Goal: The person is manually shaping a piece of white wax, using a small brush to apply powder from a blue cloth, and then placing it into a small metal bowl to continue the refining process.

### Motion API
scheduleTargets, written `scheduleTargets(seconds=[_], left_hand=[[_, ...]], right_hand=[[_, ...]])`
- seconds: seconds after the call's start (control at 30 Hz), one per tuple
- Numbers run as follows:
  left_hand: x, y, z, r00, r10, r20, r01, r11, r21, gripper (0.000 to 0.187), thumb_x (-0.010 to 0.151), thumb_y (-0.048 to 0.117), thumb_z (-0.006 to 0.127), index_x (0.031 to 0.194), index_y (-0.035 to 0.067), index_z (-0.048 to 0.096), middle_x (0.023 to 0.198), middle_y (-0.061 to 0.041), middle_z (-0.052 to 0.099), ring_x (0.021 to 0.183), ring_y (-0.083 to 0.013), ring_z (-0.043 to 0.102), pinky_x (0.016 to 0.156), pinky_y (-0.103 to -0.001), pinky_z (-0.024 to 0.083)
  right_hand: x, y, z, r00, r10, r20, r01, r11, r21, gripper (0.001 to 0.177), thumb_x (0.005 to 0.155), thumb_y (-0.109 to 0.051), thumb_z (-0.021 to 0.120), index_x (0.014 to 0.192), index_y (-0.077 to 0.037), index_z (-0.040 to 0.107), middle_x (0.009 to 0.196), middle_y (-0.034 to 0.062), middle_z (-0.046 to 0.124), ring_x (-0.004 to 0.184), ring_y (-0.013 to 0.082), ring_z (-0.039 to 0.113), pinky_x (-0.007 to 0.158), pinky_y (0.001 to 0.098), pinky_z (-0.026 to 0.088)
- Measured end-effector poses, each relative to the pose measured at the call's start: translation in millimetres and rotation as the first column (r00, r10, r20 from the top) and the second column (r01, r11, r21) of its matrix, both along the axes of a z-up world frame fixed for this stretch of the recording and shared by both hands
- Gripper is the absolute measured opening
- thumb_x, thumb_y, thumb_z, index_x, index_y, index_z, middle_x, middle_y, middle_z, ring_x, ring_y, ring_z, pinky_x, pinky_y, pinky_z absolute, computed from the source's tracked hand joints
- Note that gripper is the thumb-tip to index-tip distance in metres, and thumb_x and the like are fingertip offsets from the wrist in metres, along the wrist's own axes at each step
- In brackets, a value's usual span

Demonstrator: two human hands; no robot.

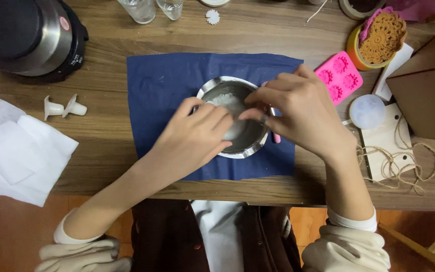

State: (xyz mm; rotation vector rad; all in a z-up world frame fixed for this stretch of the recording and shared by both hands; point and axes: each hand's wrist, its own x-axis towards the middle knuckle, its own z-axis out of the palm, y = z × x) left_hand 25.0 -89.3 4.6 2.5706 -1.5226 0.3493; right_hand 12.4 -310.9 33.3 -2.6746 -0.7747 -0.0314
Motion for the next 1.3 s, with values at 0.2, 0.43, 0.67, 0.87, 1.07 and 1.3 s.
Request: scheduleTargets(seconds=[0.2,0.43,0.67,0.87,1.07,1.3], left_hand=[[2.9,-30.3,-40.4,0.997,0.056,0.058,-0.061,0.994,0.089,0.041,0.073,0.053,0.071,0.097,0.021,0.058,0.089,0.007,0.056,0.075,-0.0103,0.056,0.073,-0.028,0.038],[6.1,-23.8,-44.4,0.997,0.033,0.071,-0.04,0.995,0.092,0.031,0.061,-0.001,0.07,0.08,0.019,0.055,0.079,0.003,0.052,0.066,-0.0153,0.051,0.067,-0.029,0.038],[5.8,-22.3,-9.4,0.997,-0.026,-0.078,0.017,0.993,-0.113,0.024,0.071,0.01,0.065,0.088,0.013,0.047,0.094,0.0,0.044,0.053,-0.0091,0.05,0.039,-0.021,0.044],[9.8,-25.0,-24.0,0.917,-0.172,-0.36,0.12,0.979,-0.163,0.029,0.086,0.0,0.052,0.115,0.001,0.05,0.094,-0.011,0.057,0.074,-0.0242,0.066,0.062,-0.03,0.057],[15.3,-28.9,-19.3,0.904,-0.267,-0.333,0.177,0.945,-0.277,0.023,0.093,0.007,0.049,0.115,0.003,0.053,0.09,-0.008,0.055,0.078,-0.0235,0.063,0.068,-0.03,0.053],[24.0,-36.9,-21.5,0.811,-0.221,-0.541,0.134,0.972,-0.195,0.078,0.061,-0.026,0.048,0.132,0.003,0.038,0.099,-0.016,0.043,0.056,-0.0328,0.058,0.051,-0.043,0.047]], right_hand=[[-7.5,-21.9,10.4,0.996,-0.085,0.033,0.081,0.991,0.102,0.02,0.093,-0.028,0.066,0.098,-0.009,0.069,0.074,-0.0015,0.064,0.067,0.0162,0.058,0.068,0.0324,0.034],[-22.8,-54.3,-17.9,0.947,-0.317,-0.049,0.306,0.938,-0.165,0.018,0.091,-0.025,0.068,0.077,-0.014,0.063,0.064,-0.0013,0.06,0.056,0.0202,0.054,0.062,0.0361,0.041],[-24.2,-72.8,-17.1,0.908,-0.419,0.02,0.419,0.906,-0.056,0.017,0.097,-0.018,0.069,0.082,-0.01,0.067,0.069,0.0022,0.064,0.06,0.0183,0.057,0.064,0.0352,0.041],[-10.6,-64.3,-16.8,0.899,-0.435,-0.05,0.437,0.898,0.05,0.006,0.086,-0.021,0.071,0.085,-0.016,0.067,0.068,0.0011,0.066,0.068,0.0208,0.065,0.066,0.0342,0.045],[60.9,-85.8,-42.2,0.895,-0.445,0.033,0.415,0.858,0.303,0.015,0.089,-0.028,0.072,0.089,-0.013,0.07,0.063,0.0042,0.062,0.062,0.024,0.063,0.063,0.0307,0.044],[146.2,-71.7,-13.4,0.822,-0.504,0.264,0.349,0.813,0.466,0.026,0.084,-0.016,0.072,0.107,-0.012,0.062,0.073,-0.0029,0.066,0.064,0.0068,0.059,0.067,0.0256,0.045]])
